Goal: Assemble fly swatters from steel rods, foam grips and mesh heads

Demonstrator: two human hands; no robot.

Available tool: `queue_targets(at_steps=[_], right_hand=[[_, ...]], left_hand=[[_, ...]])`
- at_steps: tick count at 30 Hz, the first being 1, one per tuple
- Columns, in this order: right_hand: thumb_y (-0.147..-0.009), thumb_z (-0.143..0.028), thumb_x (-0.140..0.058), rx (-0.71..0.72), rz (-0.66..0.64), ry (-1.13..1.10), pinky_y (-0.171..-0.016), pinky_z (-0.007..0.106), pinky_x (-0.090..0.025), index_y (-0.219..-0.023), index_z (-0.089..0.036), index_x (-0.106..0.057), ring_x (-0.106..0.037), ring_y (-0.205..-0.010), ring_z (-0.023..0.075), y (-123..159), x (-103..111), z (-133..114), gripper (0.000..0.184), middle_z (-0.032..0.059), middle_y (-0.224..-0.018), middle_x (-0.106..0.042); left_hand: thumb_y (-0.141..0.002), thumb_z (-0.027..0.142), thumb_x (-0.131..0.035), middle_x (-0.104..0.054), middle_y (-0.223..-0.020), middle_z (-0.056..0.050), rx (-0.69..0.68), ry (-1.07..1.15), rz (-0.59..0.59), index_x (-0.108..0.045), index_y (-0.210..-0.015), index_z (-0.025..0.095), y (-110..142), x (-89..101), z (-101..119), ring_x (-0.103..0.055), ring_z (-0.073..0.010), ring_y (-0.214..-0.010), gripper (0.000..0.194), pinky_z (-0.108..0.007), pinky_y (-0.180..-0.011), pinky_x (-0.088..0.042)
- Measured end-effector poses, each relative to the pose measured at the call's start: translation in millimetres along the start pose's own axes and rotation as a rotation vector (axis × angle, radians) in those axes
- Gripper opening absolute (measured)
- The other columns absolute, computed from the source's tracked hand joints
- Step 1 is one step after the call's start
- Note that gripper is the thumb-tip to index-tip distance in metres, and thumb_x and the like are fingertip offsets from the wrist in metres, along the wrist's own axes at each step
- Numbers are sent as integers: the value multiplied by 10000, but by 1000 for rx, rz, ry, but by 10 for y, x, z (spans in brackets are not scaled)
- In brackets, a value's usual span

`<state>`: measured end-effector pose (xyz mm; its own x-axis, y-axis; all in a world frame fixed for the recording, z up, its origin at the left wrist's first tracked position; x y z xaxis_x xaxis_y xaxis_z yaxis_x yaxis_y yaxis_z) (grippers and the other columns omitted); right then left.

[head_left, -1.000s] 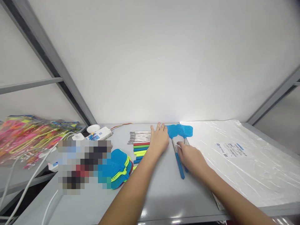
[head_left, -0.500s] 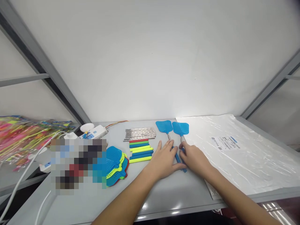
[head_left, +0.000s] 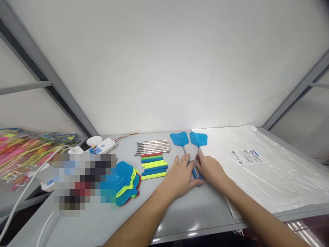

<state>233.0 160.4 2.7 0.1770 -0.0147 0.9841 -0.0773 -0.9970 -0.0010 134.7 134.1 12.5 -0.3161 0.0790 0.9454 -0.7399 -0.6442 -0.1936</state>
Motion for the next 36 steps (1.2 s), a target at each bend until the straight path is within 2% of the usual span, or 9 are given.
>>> queue_targets(at_steps=[8, 15, 18, 21, 25, 27, 30, 33, 36], right_hand=[[-939, -246, -387, 24, -24, 20, -542, 276, -268, -1014, -182, -536, -650, -717, 226, -32, -20, -57, 179, 86, -813, -691], [-946, -258, -379, 8, -34, 41, -543, 280, -282, -1024, -185, -539, -662, -725, 240, -36, -29, -60, 192, 88, -814, -697], [-958, -284, -369, 23, -35, 54, -554, 286, -298, -1048, -191, -539, -669, -734, 251, -2, 16, -71, 214, 90, -818, -701], [-966, -300, -346, 30, -13, 78, -558, 296, -308, -1115, -181, -526, -670, -735, 270, 38, 141, -78, 262, 112, -830, -702], [-966, -359, -339, 78, 23, 95, -535, 296, -319, -1097, -211, -538, -657, -695, 264, 42, 322, -255, 281, 89, -782, -698], [-964, -379, -335, 161, 32, 107, -520, 291, -315, -1048, -234, -554, -646, -677, 252, 27, 360, -507, 275, 65, -751, -690], [-961, -374, -343, 328, 22, 140, -509, 289, -298, -1002, -242, -583, -628, -656, 237, -21, 332, -1036, 276, 56, -748, -685], [-958, -356, -355, 431, -16, 145, -504, 288, -286, -951, -225, -616, -615, -631, 225, -200, 248, -1513, 292, 71, -758, -685], [-955, -312, -376, 481, -19, 116, -557, 287, -336, -972, -202, -645, -637, -750, 231, -549, 178, -1834, 291, 93, -876, -701]], left_hand=[[-866, 719, -379, -286, -1541, -206, 18, 44, -23, -368, -1445, 118, -9, -32, -17, -228, -318, -1441, 834, -521, -1168, -188], [-840, 755, -365, -284, -1537, -221, 11, 28, 11, -304, -1474, 100, -2, -31, -12, -233, -329, -1437, 914, -524, -1164, -193], [-856, 737, -363, -293, -1532, -226, 13, 5, 36, -350, -1444, 87, 12, 74, 22, -246, -324, -1433, 876, -510, -1158, -221], [-898, 673, -377, -367, -1500, -210, 8, -53, 78, -441, -1375, 77, 113, 321, 52, -284, -309, -1421, 766, -477, -1158, -241], [-973, 496, -405, -507, -1415, -127, 55, -133, 187, -540, -1271, 144, 560, 833, -114, -357, -260, -1387, 480, -446, -1161, -245], [-978, 429, -438, -574, -1347, -87, 147, -144, 241, -568, -1228, 179, 923, 1076, -345, -408, -241, -1351, 376, -443, -1146, -275], [-967, 391, -479, -610, -1298, -62, 330, -155, 315, -593, -1197, 205, 1524, 1334, -760, -460, -228, -1299, 317, -429, -1120, -322], [-943, 398, -528, -606, -1301, -50, 472, -160, 331, -595, -1192, 218, 1983, 1389, -1065, -442, -241, -1309, 314, -435, -1096, -350], [-929, 405, -557, -614, -1288, -35, 516, -121, 321, -590, -1183, 231, 2194, 1321, -1170, -462, -234, -1282, 310, -432, -1073, -362]])
Point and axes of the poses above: each hand's wrist, its own y-axis away from the middle knuckle, its own x-axis out of the back of the hand, z = x × y, the point moved 10 cm from there along -y, towards the middle knuckle
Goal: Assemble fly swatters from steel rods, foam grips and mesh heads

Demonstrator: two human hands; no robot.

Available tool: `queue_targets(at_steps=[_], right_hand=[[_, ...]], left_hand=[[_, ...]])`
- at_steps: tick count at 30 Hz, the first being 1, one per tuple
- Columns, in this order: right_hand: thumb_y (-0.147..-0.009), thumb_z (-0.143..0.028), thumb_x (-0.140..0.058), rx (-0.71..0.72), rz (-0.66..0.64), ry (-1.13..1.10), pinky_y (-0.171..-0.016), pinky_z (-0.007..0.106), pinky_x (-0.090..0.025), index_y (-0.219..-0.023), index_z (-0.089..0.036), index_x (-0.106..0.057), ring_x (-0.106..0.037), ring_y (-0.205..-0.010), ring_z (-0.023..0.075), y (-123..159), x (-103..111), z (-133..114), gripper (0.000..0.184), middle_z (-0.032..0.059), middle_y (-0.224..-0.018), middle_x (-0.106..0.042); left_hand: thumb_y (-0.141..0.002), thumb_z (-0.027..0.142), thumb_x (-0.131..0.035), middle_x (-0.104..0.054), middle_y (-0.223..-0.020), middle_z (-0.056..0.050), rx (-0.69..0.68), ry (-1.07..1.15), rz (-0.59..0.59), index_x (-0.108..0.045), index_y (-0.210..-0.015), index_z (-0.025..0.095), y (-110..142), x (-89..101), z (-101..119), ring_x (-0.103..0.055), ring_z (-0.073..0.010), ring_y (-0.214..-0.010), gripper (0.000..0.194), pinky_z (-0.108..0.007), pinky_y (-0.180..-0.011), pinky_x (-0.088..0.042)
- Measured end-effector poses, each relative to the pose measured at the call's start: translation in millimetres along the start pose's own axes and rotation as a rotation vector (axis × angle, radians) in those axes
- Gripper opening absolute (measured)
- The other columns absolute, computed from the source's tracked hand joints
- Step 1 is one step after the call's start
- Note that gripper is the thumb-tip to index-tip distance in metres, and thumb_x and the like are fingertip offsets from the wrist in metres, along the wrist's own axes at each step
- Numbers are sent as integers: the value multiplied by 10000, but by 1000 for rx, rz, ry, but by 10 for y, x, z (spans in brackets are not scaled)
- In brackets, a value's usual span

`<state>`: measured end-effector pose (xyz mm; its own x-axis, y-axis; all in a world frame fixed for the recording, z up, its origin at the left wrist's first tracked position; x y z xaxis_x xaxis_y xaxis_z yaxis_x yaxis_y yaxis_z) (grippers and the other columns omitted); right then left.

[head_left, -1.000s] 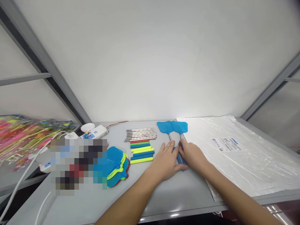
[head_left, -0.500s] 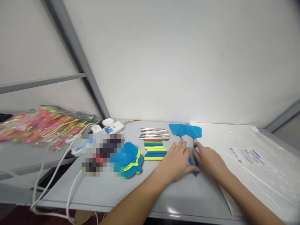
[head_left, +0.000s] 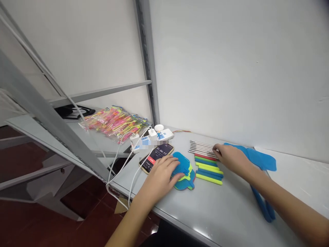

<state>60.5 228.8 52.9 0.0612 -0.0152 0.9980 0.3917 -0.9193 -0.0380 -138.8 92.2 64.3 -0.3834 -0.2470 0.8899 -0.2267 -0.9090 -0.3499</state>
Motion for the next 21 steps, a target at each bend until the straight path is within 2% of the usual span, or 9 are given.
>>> queue_targets(at_steps=[2, 4, 9, 15, 18, 21], right_hand=[[-954, -293, -392, 26, 9, -18, -626, 288, -377, -1008, -188, -661, -636, -876, 237, -298, -47, 5, 294, 102, -984, -696], [-948, -289, -417, 50, -1, -35, -674, 286, -399, -1016, -179, -681, -628, -924, 232, -542, -127, 39, 294, 104, -1027, -688], [-921, -285, -483, 119, -63, -53, -705, 275, -420, -958, -192, -725, -630, -875, 207, -854, -326, 72, 262, 89, -989, -688], [-892, -257, -535, 188, -79, -41, -763, 290, -419, -904, -153, -711, -621, -875, 217, -935, -351, 36, 205, 113, -979, -661], [-902, -231, -522, 184, -16, -47, -808, 310, -403, -915, -120, -666, -603, -931, 241, -884, -214, 81, 182, 152, -1037, -636], [-957, -243, -423, 132, 71, -91, -732, 304, -410, -1035, -118, -580, -606, -853, 230, -703, 20, 200, 215, 148, -1001, -647]], left_hand=[[-925, 402, -570, -629, -1261, -28, 12, 40, 1, -589, -1173, 238, 53, -28, -23, -489, -224, -1244, 298, -425, -1061, -364], [-925, 396, -573, -643, -1230, -23, 16, 83, 12, -590, -1163, 241, 80, -49, -3, -507, -217, -1210, 285, -417, -1054, -360], [-950, 378, -535, -662, -1181, -23, -17, 144, 67, -599, -1116, 227, 58, -65, 166, -535, -208, -1136, 233, -419, -1038, -348], [-980, 353, -466, -643, -1203, -49, -118, 82, 30, -618, -1063, 234, -138, -173, 513, -513, -246, -1158, 210, -531, -1057, -292], [-967, 333, -494, -610, -1260, -56, -127, 23, -9, -616, -1051, 231, -235, -263, 628, -475, -266, -1209, 180, -579, -1065, -273], [-955, 324, -518, -580, -1300, -59, -138, -36, -43, -629, -981, 226, -289, -353, 727, -437, -284, -1252, 150, -622, -1064, -260]])
Point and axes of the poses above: each hand's wrist, its own y-axis away from the middle knuckle, its own x-axis out of the back of the hand, z = x × y, the point moved 10 cm from there along -y, towards the middle knuckle
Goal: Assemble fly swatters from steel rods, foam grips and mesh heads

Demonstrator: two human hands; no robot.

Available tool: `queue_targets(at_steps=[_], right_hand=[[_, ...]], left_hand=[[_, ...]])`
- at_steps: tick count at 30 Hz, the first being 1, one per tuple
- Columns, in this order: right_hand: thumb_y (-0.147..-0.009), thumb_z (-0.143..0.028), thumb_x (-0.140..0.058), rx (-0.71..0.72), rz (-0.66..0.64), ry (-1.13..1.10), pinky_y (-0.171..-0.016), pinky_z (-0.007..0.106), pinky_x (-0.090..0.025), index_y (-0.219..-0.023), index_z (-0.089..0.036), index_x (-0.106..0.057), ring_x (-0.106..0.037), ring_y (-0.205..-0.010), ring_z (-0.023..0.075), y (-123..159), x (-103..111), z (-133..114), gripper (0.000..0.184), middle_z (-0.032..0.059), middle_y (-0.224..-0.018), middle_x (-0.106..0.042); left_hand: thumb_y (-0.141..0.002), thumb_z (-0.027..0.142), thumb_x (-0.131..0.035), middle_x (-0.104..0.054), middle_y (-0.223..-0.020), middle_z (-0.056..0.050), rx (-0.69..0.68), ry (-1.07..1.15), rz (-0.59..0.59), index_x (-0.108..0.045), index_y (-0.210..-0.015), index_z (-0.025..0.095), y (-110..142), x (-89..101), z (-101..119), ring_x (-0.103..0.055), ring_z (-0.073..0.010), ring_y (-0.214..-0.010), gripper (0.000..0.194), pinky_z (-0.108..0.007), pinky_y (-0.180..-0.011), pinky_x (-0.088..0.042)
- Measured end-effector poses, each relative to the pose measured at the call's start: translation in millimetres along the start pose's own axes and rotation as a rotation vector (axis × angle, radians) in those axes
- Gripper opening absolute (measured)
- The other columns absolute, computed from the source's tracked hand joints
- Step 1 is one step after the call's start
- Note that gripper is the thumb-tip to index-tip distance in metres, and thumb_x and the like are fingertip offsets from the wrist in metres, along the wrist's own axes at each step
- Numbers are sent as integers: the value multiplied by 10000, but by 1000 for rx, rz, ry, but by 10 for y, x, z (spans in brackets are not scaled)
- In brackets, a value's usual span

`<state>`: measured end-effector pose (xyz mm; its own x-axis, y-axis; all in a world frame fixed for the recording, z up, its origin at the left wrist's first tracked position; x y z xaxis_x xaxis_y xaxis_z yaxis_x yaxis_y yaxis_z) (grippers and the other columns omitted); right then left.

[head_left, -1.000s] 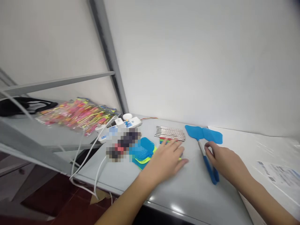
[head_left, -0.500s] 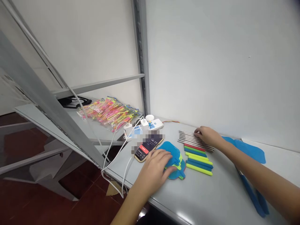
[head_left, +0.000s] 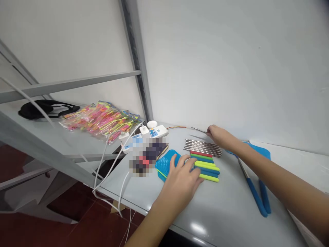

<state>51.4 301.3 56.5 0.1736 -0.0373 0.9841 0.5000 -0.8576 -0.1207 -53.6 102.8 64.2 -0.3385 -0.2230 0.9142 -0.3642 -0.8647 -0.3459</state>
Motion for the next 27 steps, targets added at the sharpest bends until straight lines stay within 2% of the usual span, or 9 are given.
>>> queue_targets(at_steps=[4, 7, 9, 13, 15, 18, 20, 23, 27], right_hand=[[-1012, -319, -267, -75, 141, -74, -637, 281, -402, -1164, -161, -454, -606, -767, 206, 452, 391, 42, 288, 96, -927, -668], [-1004, -357, -291, -86, 230, -152, -647, 271, -402, -1160, -189, -451, -610, -769, 189, 840, 572, -30, 280, 69, -919, -668], [-975, -379, -370, -58, 188, -172, -621, 267, -385, -1075, -200, -516, -607, -734, 183, 1030, 524, -130, 252, 51, -856, -667], [-912, -334, -486, 56, -76, -117, -544, 252, -311, -747, -216, -596, -570, -627, 155, 1228, 127, -357, 230, 20, -704, -646], [-875, -315, -538, 79, -138, -123, -515, 245, -283, -692, -217, -602, -550, -578, 139, 1263, -14, -408, 217, 9, -655, -637], [-813, -320, -608, 68, -157, -115, -495, 245, -250, -707, -217, -629, -553, -576, 147, 1258, -129, -432, 149, 15, -649, -641], [-774, -302, -635, 59, -158, -94, -501, 250, -234, -722, -215, -646, -569, -607, 167, 1244, -171, -454, 102, 29, -660, -647], [-757, -274, -621, 44, -155, -68, -513, 259, -236, -733, -209, -666, -583, -627, 187, 1242, -179, -473, 82, 45, -664, -650], [-789, -286, -587, 21, -152, -82, -522, 254, -298, -812, -217, -687, -571, -587, 163, 1303, -26, -359, 124, 18, -637, -629]], left_hand=[[-935, 314, -548, -568, -1307, -89, -19, -85, -26, -650, -948, 221, -80, -106, 111, -421, -310, -1272, 138, -660, -1062, -248], [-919, 303, -570, -563, -1309, -101, -5, -158, -25, -664, -902, 215, -145, -180, 175, -420, -325, -1272, 130, -677, -1061, -241], [-912, 294, -577, -559, -1310, -97, -22, -181, -29, -667, -866, 216, -167, -242, 253, -423, -325, -1264, 128, -681, -1064, -235], [-893, 291, -601, -560, -1288, -88, -28, -193, -38, -664, -967, 238, -119, -345, 372, -440, -330, -1222, 111, -682, -1058, -241], [-893, 274, -597, -571, -1252, -82, 3, -192, -36, -650, -1041, 252, -66, -357, 374, -461, -325, -1180, 159, -662, -1043, -272], [-906, 221, -562, -581, -1194, -75, 46, -189, -42, -633, -1094, 262, 14, -345, 357, -488, -305, -1110, 205, -587, -960, -373], [-927, 222, -519, -593, -1101, -71, 66, -185, -66, -632, -1095, 263, 62, -347, 353, -513, -288, -1026, 206, -523, -859, -430], [-954, 297, -472, -589, -983, -75, 78, -179, -96, -620, -1135, 252, 125, -364, 383, -518, -281, -937, 238, -461, -750, -447], [-941, 375, -495, -593, -1007, -107, 77, -184, -77, -561, -1258, 184, 153, -405, 467, -506, -296, -963, 376, -452, -761, -443]])
Point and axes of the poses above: each hand's wrist, its own y-axis away from the middle knuckle, its own x-axis out of the back of the hand, z = x × y, the point moved 10 cm from there along -y, towards the middle knuckle
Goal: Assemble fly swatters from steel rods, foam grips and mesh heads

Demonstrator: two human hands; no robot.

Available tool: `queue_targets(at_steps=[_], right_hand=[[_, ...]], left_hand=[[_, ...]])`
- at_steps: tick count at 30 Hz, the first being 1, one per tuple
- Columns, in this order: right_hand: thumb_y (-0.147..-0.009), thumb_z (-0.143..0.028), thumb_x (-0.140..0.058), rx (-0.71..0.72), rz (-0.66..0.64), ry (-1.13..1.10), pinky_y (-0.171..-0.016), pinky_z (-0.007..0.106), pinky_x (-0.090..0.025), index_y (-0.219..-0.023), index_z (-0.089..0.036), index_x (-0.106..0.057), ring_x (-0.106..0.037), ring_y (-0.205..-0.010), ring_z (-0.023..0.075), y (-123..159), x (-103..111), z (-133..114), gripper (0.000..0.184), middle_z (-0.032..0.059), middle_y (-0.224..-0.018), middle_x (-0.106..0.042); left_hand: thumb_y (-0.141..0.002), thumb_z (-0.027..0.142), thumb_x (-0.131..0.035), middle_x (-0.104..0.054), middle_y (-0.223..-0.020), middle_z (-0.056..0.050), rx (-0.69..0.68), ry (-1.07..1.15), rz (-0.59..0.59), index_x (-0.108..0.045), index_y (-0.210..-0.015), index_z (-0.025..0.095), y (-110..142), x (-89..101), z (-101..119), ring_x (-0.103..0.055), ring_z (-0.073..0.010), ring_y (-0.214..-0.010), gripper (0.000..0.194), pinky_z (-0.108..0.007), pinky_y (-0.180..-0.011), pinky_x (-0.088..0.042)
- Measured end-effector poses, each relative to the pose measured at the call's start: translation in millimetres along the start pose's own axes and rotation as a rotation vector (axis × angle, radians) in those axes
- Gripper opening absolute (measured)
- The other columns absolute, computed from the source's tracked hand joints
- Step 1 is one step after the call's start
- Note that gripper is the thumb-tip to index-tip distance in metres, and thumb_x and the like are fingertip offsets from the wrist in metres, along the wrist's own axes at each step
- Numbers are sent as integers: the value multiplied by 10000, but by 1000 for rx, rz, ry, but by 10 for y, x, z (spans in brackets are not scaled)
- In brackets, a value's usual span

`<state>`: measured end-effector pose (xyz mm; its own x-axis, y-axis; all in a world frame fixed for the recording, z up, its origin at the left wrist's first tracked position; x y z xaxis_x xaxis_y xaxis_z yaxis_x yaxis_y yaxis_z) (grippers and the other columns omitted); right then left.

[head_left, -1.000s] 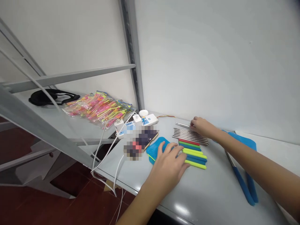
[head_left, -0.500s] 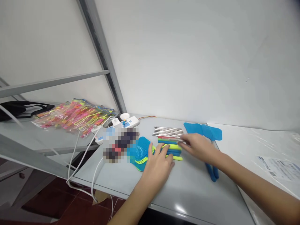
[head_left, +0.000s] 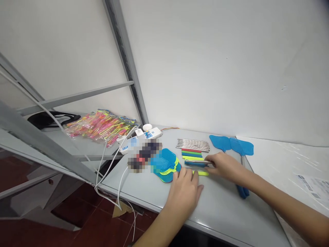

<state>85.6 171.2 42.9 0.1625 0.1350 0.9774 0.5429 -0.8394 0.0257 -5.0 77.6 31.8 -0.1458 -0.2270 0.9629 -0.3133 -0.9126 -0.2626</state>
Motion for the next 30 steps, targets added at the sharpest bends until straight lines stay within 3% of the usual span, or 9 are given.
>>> queue_targets(at_steps=[6, 11, 14, 19, 22, 25, 27, 30], right_hand=[[-837, -432, -542, -113, 84, -126, -490, 259, -320, -819, -214, -651, -492, -517, 146, 403, 462, 378, 244, -7, -588, -533], [-831, -459, -560, -152, 127, -263, -487, 261, -298, -795, -211, -612, -421, -501, 135, 783, 538, 392, 256, -38, -549, -422], [-838, -442, -571, -173, 73, -442, -505, 259, -295, -840, -211, -616, -404, -530, 134, 912, 414, 254, 236, -45, -571, -403], [-862, -386, -578, -108, -13, -768, -533, 247, -285, -798, -203, -564, -363, -586, 120, 980, 218, -210, 194, -50, -632, -364], [-846, -368, -625, -60, -9, -961, -560, 245, -298, -806, -199, -555, -372, -619, 117, 1011, 111, -398, 187, -47, -667, -389], [-851, -425, -635, -127, 55, -1063, -532, 251, -264, -801, -191, -587, -340, -582, 111, 1079, 43, -336, 245, -53, -618, -365], [-888, -497, -565, -197, 136, -1209, -500, 258, -231, -758, -185, -604, -285, -531, 107, 1134, 89, -240, 340, -63, -552, -298], [-934, -528, -461, -138, 352, -1586, -528, 265, -293, -712, -195, -604, -297, -525, 121, 1157, 380, -201, 425, -68, -502, -216]], left_hand=[[-923, 377, -531, -606, -1050, -136, 38, 1, 41, -546, -1281, 81, -140, -83, 74, -511, -305, -1000, 465, -451, -812, -446], [-929, 297, -504, -607, -1080, -157, 87, 80, 52, -506, -1331, 71, -172, -12, 35, -521, -322, -1023, 461, -467, -843, -442], [-956, 288, -457, -601, -1140, -132, 86, 443, 98, -497, -1347, 142, -92, 171, 80, -516, -298, -1075, 418, -459, -923, -417], [-999, 384, -386, -644, -1061, -77, 144, 1395, 108, -590, -1189, 187, 44, 321, 275, -579, -209, -981, 342, -333, -901, -443], [-983, 414, -426, -646, -998, -62, 249, 1664, 159, -593, -1082, 174, 114, 316, 275, -581, -198, -943, 308, -307, -871, -439], [-984, 419, -430, -615, -951, -37, 324, 1609, 290, -564, -960, 187, 201, 364, 106, -557, -178, -939, 269, -289, -884, -405], [-1004, 405, -383, -595, -885, -19, 300, 1521, 338, -525, -959, 197, 235, 399, 30, -551, -164, -921, 256, -293, -903, -381], [-1019, 404, -322, -524, -749, 25, 231, 1449, 243, -465, -1095, 211, 221, 284, 82, -534, -146, -770, 252, -288, -804, -394]])
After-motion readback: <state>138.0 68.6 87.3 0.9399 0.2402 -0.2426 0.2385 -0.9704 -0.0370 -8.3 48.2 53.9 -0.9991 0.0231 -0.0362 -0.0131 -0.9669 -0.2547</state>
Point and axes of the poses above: each hand's wrist, its own y-axis away from the middle knuckle, its own x-axis out of the back of the hand, z = x × y, the point moved 10 cm from there along -y, towards the middle knuckle
